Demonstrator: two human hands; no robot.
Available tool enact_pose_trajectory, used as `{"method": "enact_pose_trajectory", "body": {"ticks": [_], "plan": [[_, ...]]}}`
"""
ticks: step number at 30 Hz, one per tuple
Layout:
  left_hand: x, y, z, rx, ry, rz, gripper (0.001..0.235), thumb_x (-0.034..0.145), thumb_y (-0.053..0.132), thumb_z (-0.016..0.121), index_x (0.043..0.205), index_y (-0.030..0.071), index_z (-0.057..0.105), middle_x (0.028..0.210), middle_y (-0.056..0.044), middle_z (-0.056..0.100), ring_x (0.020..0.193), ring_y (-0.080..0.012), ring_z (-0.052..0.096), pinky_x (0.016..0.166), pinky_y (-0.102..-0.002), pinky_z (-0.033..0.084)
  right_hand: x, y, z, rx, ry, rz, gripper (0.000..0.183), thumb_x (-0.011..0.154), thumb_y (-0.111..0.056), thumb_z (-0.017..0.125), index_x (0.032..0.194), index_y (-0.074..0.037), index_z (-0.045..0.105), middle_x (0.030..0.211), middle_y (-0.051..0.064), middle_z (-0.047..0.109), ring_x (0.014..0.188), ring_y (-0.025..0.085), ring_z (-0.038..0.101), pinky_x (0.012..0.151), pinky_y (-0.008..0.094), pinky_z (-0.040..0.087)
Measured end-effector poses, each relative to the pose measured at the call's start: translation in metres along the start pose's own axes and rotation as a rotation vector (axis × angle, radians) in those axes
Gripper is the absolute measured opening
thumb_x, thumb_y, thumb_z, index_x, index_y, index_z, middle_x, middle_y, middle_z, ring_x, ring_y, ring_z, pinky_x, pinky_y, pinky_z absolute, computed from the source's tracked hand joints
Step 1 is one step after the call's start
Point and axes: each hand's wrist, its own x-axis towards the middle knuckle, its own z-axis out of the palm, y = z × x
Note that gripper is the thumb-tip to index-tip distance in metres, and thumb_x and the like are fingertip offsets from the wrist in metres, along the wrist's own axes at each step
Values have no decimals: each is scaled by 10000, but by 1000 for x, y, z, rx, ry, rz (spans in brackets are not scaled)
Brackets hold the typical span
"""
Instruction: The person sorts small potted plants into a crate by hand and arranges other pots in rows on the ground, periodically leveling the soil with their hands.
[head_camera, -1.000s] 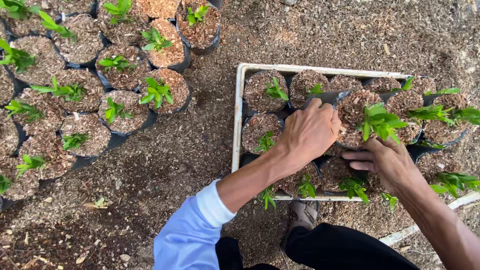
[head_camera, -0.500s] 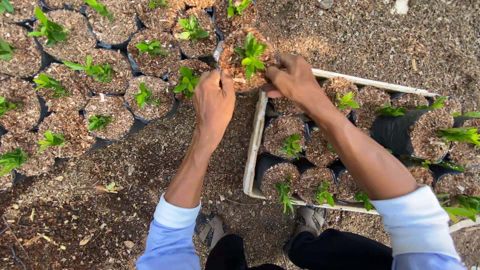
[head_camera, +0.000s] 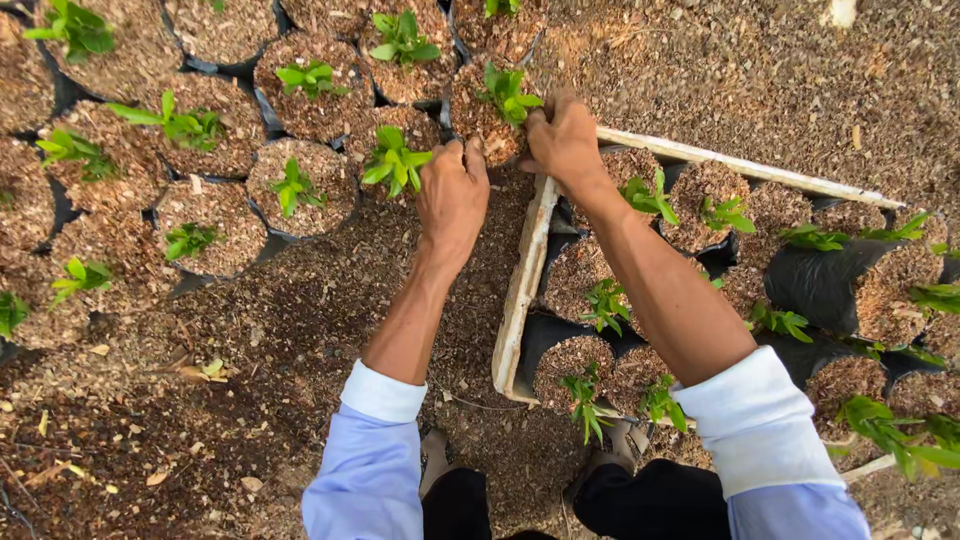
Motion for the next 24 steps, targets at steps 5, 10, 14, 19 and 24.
{"method": "enact_pose_trajectory", "body": {"ticks": [5,10,14,19,24], "plan": [[-2,7,-6,27,109,163,275,999,221,661,987,-21,530,756,-176,663,612,-305,657,510,-466,484,16,18,21,53,35,-8,216,964,-90,508,1090,83,478,951,171,613,813,265,727,584,370,715],[-15,-9,5,44,64,167,292,1012,163,634,1207,-14,510,764,-154,689,619,-286,677,493,-450,508,12,12,-9,-141,-61,4,308,1040,-172,543,1250,51,522,1129,220,654,964,299,724,710,393,653],[-44,-61,24,144,-11,278,128,1078,171,600,1094,55,549,866,-150,695,715,-265,691,620,-420,573,28,-3,-83,-618,5,-437,314,1079,-241,594,1277,-6,662,1173,229,733,970,314,751,829,449,633],[-50,-117,75,618,-91,575,443,1004,276,514,1377,39,496,1454,-258,511,1374,-376,500,1115,-555,439,91,-1,-151,-832,-158,-400,322,1079,-261,603,1293,-36,688,1201,202,729,984,313,749,884,449,619],[-48,-149,109,642,-368,520,609,1044,323,415,1592,81,309,1674,-160,191,1538,-336,192,1245,-547,163,130,51,-150,-1063,-127,-175,813,878,-290,822,1506,1,396,1140,300,641,996,405,644,913,529,549]]}}
